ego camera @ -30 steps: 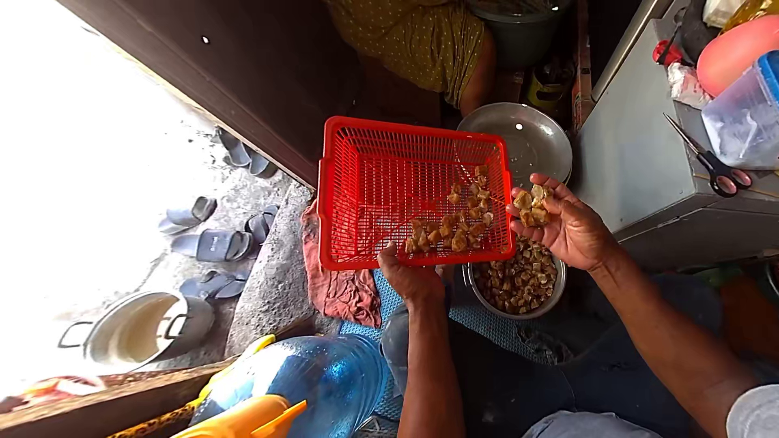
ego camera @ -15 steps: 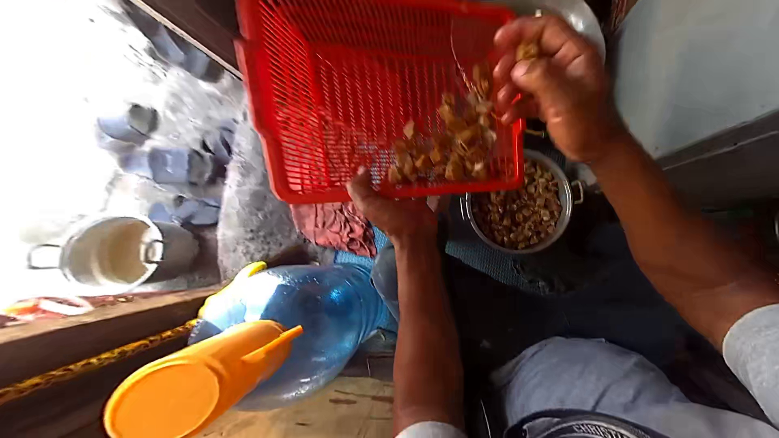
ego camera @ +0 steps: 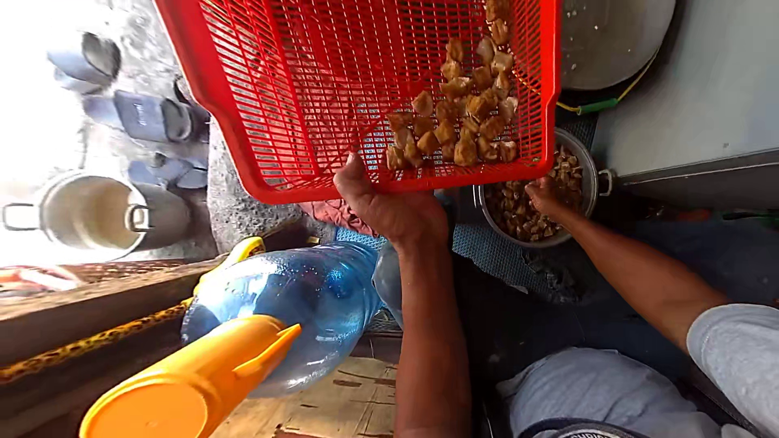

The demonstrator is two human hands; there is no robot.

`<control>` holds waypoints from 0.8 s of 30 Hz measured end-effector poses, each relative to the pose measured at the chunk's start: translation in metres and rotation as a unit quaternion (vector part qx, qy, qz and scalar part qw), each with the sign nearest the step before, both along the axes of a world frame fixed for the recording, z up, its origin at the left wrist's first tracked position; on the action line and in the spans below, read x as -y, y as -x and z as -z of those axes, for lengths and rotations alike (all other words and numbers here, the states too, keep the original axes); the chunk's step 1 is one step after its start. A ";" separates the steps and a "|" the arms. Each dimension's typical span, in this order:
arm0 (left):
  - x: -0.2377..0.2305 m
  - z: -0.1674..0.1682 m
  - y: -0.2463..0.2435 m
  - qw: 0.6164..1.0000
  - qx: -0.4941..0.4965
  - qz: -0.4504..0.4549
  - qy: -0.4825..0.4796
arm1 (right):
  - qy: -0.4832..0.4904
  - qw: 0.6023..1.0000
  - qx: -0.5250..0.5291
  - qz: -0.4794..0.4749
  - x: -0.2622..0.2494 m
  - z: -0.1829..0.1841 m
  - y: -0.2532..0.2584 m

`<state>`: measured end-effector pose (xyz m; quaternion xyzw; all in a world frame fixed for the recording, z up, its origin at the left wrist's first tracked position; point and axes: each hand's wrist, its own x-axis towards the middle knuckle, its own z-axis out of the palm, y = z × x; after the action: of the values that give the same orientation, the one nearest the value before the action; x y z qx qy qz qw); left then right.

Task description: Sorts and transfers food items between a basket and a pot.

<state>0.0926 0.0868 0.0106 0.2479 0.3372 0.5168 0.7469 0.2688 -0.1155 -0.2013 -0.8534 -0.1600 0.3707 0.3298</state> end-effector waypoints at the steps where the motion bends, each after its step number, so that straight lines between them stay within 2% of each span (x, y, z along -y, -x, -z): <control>1: 0.000 0.001 -0.001 1.000 0.000 0.001 0.002 | 0.017 0.998 0.043 -0.049 -0.006 0.002 -0.002; 3: -0.001 0.001 -0.003 1.000 -0.002 -0.002 0.008 | 0.060 0.980 0.110 -0.153 -0.018 0.004 -0.004; 5: -0.002 -0.002 -0.005 1.000 -0.005 -0.008 0.019 | 0.091 0.962 0.124 -0.225 -0.026 0.016 -0.001; 8: -0.002 -0.002 -0.005 1.000 -0.004 -0.003 0.013 | 0.101 0.947 0.136 -0.274 -0.024 0.016 0.016; 11: -0.002 -0.001 -0.006 1.000 -0.003 -0.008 0.013 | 0.080 0.951 0.083 -0.288 -0.010 0.014 0.023; 14: 0.000 -0.001 -0.005 1.000 -0.011 -0.006 0.015 | 0.077 0.983 -0.078 -0.147 0.005 0.001 0.014; 16: 0.001 0.000 -0.004 1.000 -0.013 -0.005 0.017 | 0.022 0.979 -0.202 -0.003 0.019 -0.007 0.005; 19: 0.003 0.000 -0.005 1.000 -0.010 0.005 0.010 | -0.079 0.918 -0.369 0.123 0.041 -0.027 -0.014; 24: 0.010 -0.007 -0.009 1.000 -0.025 -0.005 0.012 | -0.208 0.820 -0.500 0.184 0.063 -0.080 -0.025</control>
<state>0.1021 0.0771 0.0173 0.2504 0.3632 0.5101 0.7384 0.2935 -0.1781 -0.1213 -0.4754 0.1131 0.6368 0.5964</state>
